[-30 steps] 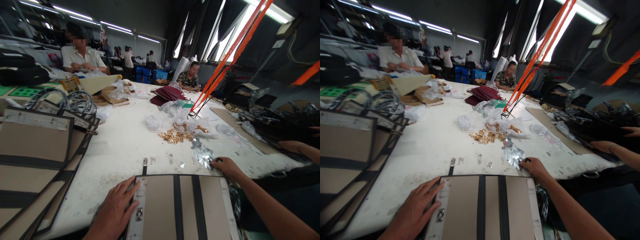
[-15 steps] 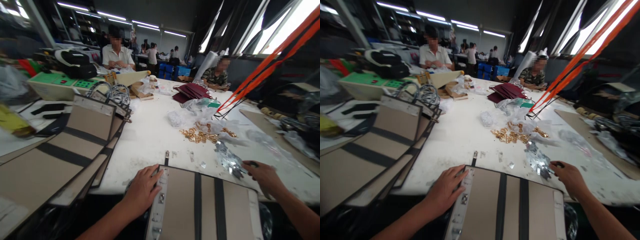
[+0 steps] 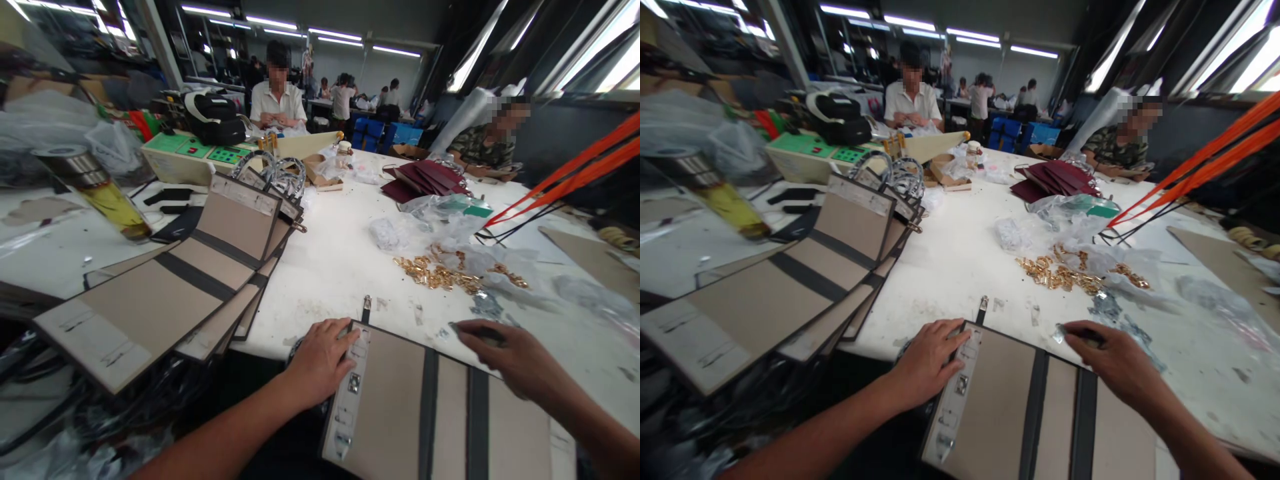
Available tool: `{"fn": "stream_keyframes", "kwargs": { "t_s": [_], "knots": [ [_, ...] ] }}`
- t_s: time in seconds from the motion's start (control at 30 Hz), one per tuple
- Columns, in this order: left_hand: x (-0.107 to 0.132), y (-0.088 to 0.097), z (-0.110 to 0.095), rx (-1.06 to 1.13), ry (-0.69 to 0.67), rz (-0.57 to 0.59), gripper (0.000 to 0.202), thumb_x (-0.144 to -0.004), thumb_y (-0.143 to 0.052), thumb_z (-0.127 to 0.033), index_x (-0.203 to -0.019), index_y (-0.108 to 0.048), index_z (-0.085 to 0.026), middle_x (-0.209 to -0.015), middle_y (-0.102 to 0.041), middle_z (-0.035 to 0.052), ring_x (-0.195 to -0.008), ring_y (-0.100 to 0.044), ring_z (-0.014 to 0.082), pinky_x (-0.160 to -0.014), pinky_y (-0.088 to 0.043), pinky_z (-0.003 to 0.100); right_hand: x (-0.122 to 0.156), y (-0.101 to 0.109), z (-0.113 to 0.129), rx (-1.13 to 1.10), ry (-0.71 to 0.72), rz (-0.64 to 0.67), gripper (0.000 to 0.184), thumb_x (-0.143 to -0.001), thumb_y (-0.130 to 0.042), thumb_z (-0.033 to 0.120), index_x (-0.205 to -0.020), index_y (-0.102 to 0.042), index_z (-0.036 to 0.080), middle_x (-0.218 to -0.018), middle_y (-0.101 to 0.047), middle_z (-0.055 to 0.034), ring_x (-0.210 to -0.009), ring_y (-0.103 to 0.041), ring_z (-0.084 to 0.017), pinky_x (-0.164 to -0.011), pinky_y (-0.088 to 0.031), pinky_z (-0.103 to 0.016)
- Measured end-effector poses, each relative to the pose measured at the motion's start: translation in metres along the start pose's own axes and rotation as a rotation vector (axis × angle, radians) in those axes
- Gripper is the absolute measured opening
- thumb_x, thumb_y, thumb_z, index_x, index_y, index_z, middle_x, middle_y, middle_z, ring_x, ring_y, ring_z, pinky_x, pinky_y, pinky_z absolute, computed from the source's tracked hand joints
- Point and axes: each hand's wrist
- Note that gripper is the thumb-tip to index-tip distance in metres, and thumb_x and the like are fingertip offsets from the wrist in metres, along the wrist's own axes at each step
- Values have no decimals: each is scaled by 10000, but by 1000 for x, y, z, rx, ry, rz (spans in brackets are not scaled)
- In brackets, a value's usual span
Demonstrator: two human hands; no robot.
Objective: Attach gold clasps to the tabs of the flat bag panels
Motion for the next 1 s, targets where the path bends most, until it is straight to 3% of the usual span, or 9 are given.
{"fn": "stream_keyframes", "kwargs": {
  "t_s": [0.07, 0.17, 0.3, 0.63, 0.8, 1.0],
  "knots": [
    [0, 0, 0, 14, 7, -4, 592, -942, -734, -257, -1505, -559, -204, -1604, -501, 140, -1438, -479, 336, -1205, -401, 551, 8, -34, 49, -87, 123, 201, 450, -813, -681, 582, -1069, -819, 238, -852, -785, -63, -731, -682, -241, -688, -523, -327],
    [1, -1, 0, 38, 8, -27, 597, -931, -747, -264, -1495, -562, -200, -1588, -518, 135, -1437, -478, 326, -1209, -396, 538, 12, -80, 99, -144, 241, 357, 307, -840, -662, 464, -980, -812, 235, -875, -789, -29, -821, -700, -239, -777, -519, -314],
    [2, -4, 2, 59, -5, -59, 609, -923, -753, -271, -1495, -552, -217, -1569, -539, 117, -1429, -482, 309, -1208, -400, 519, 5, -115, 113, -171, 282, 414, 265, -827, -644, 393, -944, -806, 219, -912, -808, -31, -879, -718, -256, -827, -511, -324],
    [1, -4, 3, 73, -9, -61, 607, -918, -747, -264, -1491, -551, -219, -1563, -539, 129, -1428, -480, 323, -1198, -403, 542, 1, -118, 110, -157, 235, 392, 227, -807, -620, 327, -886, -800, 214, -845, -795, -29, -832, -706, -247, -795, -487, -324],
    [0, -6, 3, 85, -6, -84, 581, -914, -738, -259, -1469, -569, -231, -1544, -551, 118, -1409, -486, 315, -1184, -410, 533, 3, -123, 111, -100, 227, 305, 177, -789, -632, 318, -886, -749, 227, -890, -783, -39, -863, -695, -249, -803, -482, -327],
    [-8, 3, -4, 97, 31, -92, 494, -899, -728, -252, -1384, -635, -244, -1294, -704, 77, -1228, -569, 298, -1074, -464, 487, 5, -122, 105, -48, 203, 275, 133, -825, -613, 321, -797, -709, 234, -749, -715, -19, -752, -647, -218, -709, -448, -303]
  ]
}}
Point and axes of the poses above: each hand's wrist, its own x-axis away from the middle knuckle, its own y-axis out of the back of the hand, z = x × y
